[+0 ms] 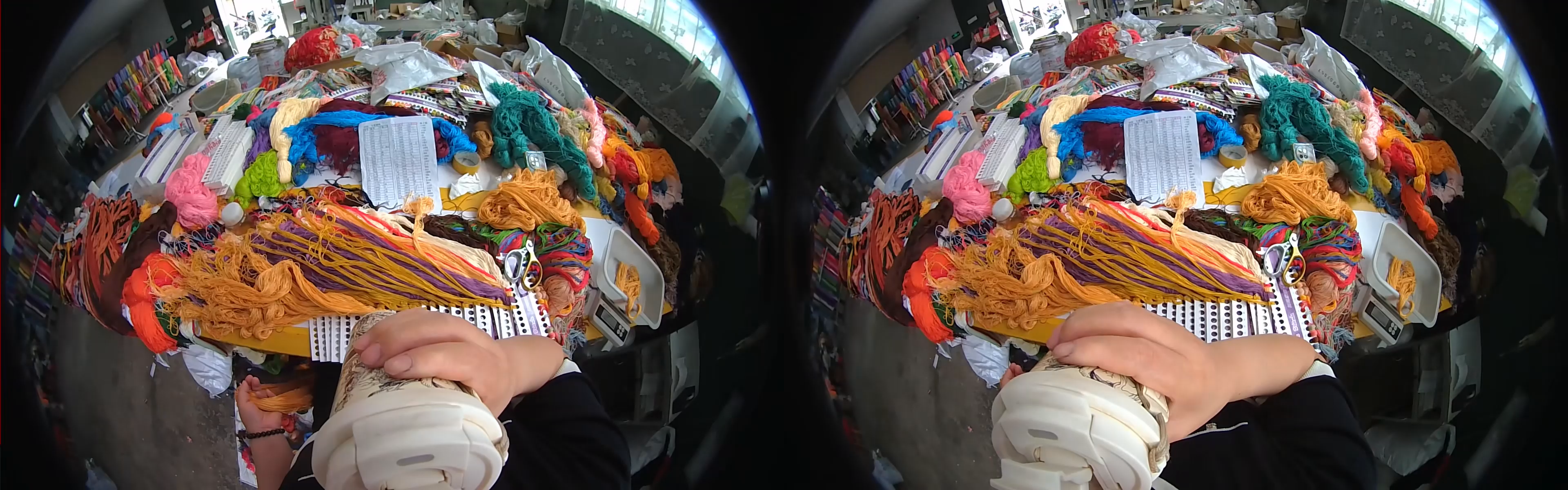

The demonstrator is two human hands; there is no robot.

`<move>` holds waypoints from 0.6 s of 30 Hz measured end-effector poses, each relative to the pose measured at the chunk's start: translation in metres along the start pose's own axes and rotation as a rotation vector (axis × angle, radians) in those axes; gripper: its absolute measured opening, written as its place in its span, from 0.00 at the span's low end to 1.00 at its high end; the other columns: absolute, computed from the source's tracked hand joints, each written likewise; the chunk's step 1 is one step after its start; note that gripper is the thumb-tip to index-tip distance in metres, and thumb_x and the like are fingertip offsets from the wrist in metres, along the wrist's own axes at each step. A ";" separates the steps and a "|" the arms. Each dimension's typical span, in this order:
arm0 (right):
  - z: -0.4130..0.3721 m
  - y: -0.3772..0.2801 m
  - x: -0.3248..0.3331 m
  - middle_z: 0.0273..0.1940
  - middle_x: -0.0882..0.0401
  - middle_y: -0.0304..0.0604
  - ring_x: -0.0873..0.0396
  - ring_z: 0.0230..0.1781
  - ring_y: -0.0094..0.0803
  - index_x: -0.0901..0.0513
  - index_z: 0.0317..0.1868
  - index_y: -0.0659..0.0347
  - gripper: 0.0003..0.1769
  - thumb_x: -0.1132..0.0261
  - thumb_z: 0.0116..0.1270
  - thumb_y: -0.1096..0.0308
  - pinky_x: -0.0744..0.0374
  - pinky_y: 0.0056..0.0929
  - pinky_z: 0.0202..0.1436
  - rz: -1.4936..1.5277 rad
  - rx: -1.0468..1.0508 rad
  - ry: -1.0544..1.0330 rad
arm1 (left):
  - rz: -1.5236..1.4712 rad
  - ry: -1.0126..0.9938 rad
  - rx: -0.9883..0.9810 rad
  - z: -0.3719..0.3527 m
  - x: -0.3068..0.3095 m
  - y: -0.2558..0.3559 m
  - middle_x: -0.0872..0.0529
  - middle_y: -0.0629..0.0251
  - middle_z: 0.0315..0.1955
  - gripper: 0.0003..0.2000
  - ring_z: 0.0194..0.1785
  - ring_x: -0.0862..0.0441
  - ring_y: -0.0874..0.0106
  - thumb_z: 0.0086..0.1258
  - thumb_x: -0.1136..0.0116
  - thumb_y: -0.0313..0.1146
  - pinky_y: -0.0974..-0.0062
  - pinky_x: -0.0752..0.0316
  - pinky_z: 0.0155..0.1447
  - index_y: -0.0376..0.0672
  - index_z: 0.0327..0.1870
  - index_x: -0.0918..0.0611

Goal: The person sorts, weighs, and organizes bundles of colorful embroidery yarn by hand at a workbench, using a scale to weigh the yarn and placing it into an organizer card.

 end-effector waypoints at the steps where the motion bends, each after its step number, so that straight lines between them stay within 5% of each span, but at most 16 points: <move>1: 0.000 0.000 0.000 0.50 0.30 0.60 0.26 0.50 0.51 0.33 0.56 0.74 0.31 0.33 0.57 0.64 0.26 0.42 0.53 -0.001 0.000 0.000 | 0.003 0.000 -0.003 0.001 0.001 0.000 0.17 0.80 0.33 0.04 0.28 0.26 0.87 0.68 0.48 0.38 0.82 0.32 0.37 0.53 0.38 0.22; 18: -0.002 -0.006 0.001 0.51 0.30 0.59 0.26 0.50 0.50 0.33 0.57 0.73 0.31 0.33 0.56 0.64 0.26 0.42 0.52 0.016 -0.004 -0.018 | 0.031 -0.013 0.000 -0.002 -0.004 -0.005 0.17 0.80 0.31 0.04 0.27 0.27 0.87 0.68 0.48 0.39 0.81 0.33 0.37 0.53 0.37 0.23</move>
Point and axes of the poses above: each hand's wrist, its own z-axis towards the middle knuckle, its own x-axis out of the back of the hand, y = z × x, the point moved 9 cm from there along z, towards the middle knuckle
